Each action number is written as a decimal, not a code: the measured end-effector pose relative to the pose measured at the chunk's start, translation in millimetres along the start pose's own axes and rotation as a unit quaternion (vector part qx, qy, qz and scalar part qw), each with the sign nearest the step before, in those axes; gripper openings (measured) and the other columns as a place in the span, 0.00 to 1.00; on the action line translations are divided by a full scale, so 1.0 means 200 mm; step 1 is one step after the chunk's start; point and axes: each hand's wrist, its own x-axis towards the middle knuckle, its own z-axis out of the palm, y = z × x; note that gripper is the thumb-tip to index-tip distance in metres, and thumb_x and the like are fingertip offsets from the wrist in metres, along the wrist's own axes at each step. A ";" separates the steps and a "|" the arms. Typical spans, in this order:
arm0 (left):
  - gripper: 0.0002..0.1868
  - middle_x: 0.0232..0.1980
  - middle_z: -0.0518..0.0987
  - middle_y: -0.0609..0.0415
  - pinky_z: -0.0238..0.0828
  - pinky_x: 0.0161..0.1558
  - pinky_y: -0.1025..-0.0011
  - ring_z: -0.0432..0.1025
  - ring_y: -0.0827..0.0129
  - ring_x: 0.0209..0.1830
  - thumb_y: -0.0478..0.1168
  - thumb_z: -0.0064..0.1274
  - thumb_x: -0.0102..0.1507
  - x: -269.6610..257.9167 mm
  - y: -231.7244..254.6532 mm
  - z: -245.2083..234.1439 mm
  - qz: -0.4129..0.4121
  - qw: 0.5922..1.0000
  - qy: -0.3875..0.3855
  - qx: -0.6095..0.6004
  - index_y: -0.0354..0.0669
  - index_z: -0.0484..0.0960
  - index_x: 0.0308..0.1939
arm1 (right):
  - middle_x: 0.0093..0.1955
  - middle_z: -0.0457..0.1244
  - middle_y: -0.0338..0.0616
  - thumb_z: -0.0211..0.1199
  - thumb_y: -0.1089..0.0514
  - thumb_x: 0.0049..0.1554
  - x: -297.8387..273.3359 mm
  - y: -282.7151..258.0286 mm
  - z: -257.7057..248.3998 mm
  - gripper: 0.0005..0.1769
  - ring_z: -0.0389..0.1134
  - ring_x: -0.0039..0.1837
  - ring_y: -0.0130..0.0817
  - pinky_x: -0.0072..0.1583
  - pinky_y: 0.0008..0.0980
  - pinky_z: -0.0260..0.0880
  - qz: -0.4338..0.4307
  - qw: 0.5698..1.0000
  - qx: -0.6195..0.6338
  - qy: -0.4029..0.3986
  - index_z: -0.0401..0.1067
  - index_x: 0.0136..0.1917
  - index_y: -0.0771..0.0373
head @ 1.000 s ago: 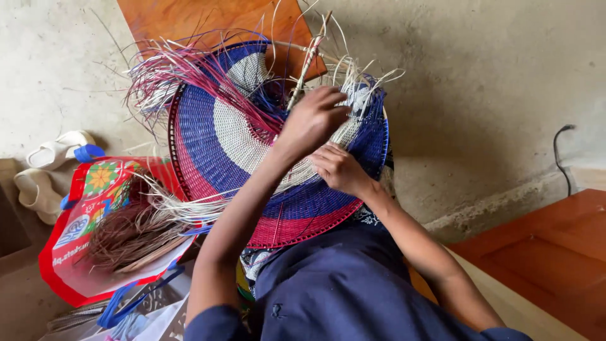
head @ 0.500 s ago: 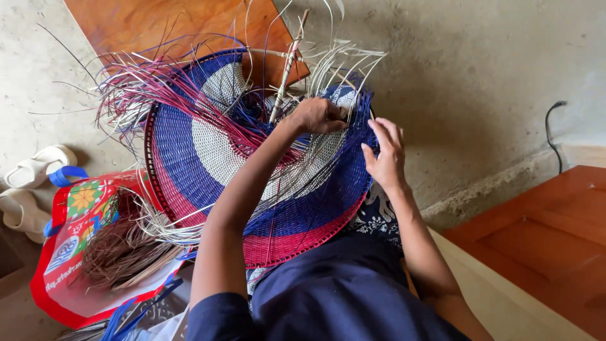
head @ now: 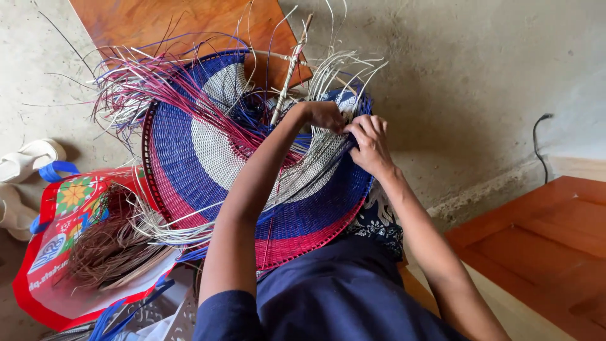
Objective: Weaving a circular mat using colored fibers on a wooden frame
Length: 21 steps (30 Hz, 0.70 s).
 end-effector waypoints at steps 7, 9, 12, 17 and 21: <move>0.14 0.41 0.86 0.50 0.73 0.48 0.61 0.80 0.57 0.40 0.50 0.64 0.58 0.01 0.02 -0.01 0.008 0.999 -0.027 -0.042 0.54 0.90 0.46 | 0.49 0.58 0.36 0.65 0.67 0.39 -0.04 0.07 0.11 0.23 0.59 0.55 0.41 0.61 0.44 0.56 -0.033 0.999 0.011 -0.011 0.72 0.48 0.50; 0.14 0.41 0.86 0.49 0.74 0.48 0.62 0.80 0.57 0.41 0.49 0.64 0.58 0.03 0.00 -0.02 0.010 0.999 -0.023 -0.047 0.54 0.90 0.46 | 0.48 0.58 0.36 0.63 0.68 0.41 -0.02 0.05 0.11 0.21 0.59 0.54 0.40 0.60 0.43 0.57 -0.040 0.999 0.018 0.001 0.72 0.47 0.50; 0.14 0.41 0.86 0.46 0.73 0.49 0.59 0.80 0.53 0.42 0.49 0.63 0.59 0.09 -0.08 0.03 0.000 0.999 -0.017 -0.030 0.53 0.90 0.46 | 0.46 0.61 0.34 0.66 0.65 0.47 0.07 0.05 0.07 0.16 0.62 0.52 0.39 0.56 0.39 0.57 -0.001 0.991 0.129 0.033 0.70 0.46 0.49; 0.16 0.50 0.87 0.55 0.82 0.51 0.66 0.82 0.67 0.46 0.43 0.61 0.60 0.05 -0.04 0.02 0.030 0.990 -0.037 -0.136 0.44 0.87 0.51 | 0.39 0.65 0.40 0.64 0.55 0.59 0.61 0.03 -0.74 0.13 0.69 0.41 0.29 0.51 0.31 0.78 0.191 0.759 0.620 -0.063 0.68 0.53 0.63; 0.18 0.50 0.87 0.53 0.81 0.45 0.66 0.80 0.68 0.43 0.35 0.51 0.59 -0.01 0.07 -0.03 0.008 0.999 -0.019 -0.037 0.44 0.87 0.52 | 0.33 0.57 0.39 0.53 0.61 0.64 0.78 0.52 -1.04 0.10 0.61 0.39 0.37 0.53 0.41 0.73 0.217 0.716 0.650 0.134 0.66 0.39 0.56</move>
